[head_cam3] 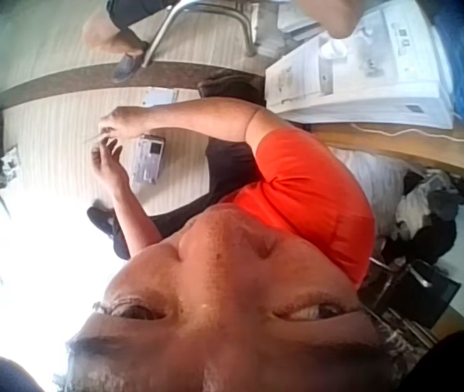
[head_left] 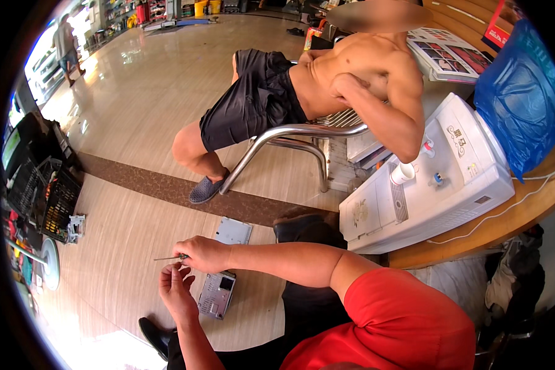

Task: The person handles a small electronic device by hand and using a screwdriver. They remove and replace small metal plates and screws.

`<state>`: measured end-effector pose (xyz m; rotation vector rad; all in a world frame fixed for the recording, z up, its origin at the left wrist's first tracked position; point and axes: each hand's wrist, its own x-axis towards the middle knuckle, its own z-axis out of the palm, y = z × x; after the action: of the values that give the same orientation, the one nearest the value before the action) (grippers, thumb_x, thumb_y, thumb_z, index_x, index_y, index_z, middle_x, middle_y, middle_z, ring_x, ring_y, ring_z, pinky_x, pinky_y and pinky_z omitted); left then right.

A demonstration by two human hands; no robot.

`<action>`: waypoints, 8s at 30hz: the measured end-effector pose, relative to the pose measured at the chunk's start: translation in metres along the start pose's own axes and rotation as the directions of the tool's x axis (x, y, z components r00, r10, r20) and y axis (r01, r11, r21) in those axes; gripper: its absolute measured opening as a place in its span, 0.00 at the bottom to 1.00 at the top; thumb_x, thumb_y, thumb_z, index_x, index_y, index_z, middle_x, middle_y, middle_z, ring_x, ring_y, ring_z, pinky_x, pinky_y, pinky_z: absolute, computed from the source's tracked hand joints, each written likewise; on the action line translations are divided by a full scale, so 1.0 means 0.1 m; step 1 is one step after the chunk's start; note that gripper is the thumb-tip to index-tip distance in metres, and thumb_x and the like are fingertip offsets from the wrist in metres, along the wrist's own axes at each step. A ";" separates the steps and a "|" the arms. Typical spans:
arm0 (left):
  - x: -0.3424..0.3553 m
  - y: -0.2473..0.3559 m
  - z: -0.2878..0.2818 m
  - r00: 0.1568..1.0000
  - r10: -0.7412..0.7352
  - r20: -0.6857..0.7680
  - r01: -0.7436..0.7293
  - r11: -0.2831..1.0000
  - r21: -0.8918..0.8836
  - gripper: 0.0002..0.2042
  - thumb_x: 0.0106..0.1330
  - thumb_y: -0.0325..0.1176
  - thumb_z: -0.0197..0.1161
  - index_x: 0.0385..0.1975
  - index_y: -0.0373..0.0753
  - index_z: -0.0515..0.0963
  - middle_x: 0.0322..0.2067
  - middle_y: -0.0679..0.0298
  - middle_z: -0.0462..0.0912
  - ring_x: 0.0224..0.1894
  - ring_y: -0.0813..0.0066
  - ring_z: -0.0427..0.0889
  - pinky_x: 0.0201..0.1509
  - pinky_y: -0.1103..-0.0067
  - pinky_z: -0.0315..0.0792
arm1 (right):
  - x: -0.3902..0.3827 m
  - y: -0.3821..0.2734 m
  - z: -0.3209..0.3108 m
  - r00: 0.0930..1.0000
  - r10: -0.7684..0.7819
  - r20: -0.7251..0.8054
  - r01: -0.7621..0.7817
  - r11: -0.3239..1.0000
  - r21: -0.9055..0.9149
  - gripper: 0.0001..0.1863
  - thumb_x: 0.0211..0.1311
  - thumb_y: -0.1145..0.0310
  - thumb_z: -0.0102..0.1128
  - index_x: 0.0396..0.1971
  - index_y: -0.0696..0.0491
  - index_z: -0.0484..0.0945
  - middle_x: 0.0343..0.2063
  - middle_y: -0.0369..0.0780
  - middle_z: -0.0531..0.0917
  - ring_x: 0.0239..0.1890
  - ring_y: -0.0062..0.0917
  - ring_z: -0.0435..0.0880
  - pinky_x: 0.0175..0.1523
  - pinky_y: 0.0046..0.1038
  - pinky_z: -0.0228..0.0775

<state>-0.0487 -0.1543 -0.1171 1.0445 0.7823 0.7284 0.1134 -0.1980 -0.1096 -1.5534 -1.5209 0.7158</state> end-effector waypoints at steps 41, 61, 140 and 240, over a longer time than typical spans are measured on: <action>-0.02 -0.10 -0.03 0.998 -0.024 -0.064 0.014 0.987 -0.157 0.04 0.64 0.23 0.60 0.37 0.36 0.76 0.44 0.60 0.80 0.36 0.72 0.81 0.40 0.76 0.76 | 0.00 -0.05 -0.03 0.994 -0.101 -0.037 0.100 0.995 -0.026 0.11 0.56 0.77 0.57 0.40 0.58 0.77 0.36 0.49 0.82 0.39 0.43 0.82 0.43 0.36 0.74; 0.05 -0.13 -0.11 1.000 -0.003 0.022 0.010 0.938 -0.347 0.04 0.70 0.30 0.58 0.40 0.39 0.73 0.48 0.61 0.78 0.34 0.80 0.78 0.37 0.83 0.73 | -0.08 0.09 -0.02 0.983 -0.144 0.112 0.147 0.989 -0.020 0.08 0.53 0.73 0.60 0.34 0.59 0.80 0.29 0.51 0.82 0.35 0.45 0.82 0.41 0.39 0.73; 0.17 -0.36 -0.40 0.998 -0.022 -0.057 0.006 0.964 -0.266 0.05 0.71 0.34 0.57 0.39 0.42 0.71 0.44 0.58 0.78 0.35 0.75 0.79 0.38 0.82 0.75 | -0.64 0.76 -2.96 0.586 -0.041 -0.809 0.803 0.164 0.573 0.37 0.56 0.85 0.43 0.64 0.35 0.64 0.64 0.34 0.67 0.68 0.41 0.61 0.62 0.52 0.64; -0.08 -0.06 -0.15 0.987 -0.119 0.105 0.154 0.877 -0.456 0.04 0.70 0.28 0.55 0.36 0.35 0.74 0.42 0.51 0.79 0.38 0.66 0.76 0.44 0.72 0.73 | -0.24 0.51 -1.18 0.977 0.019 0.214 0.027 0.977 -0.210 0.27 0.49 0.82 0.47 0.53 0.52 0.77 0.53 0.41 0.79 0.51 0.37 0.79 0.55 0.35 0.70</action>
<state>-0.0644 -0.1559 -0.1256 0.5717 0.5705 0.7056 0.2376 -0.2372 -0.0981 -1.6713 -1.8092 0.7597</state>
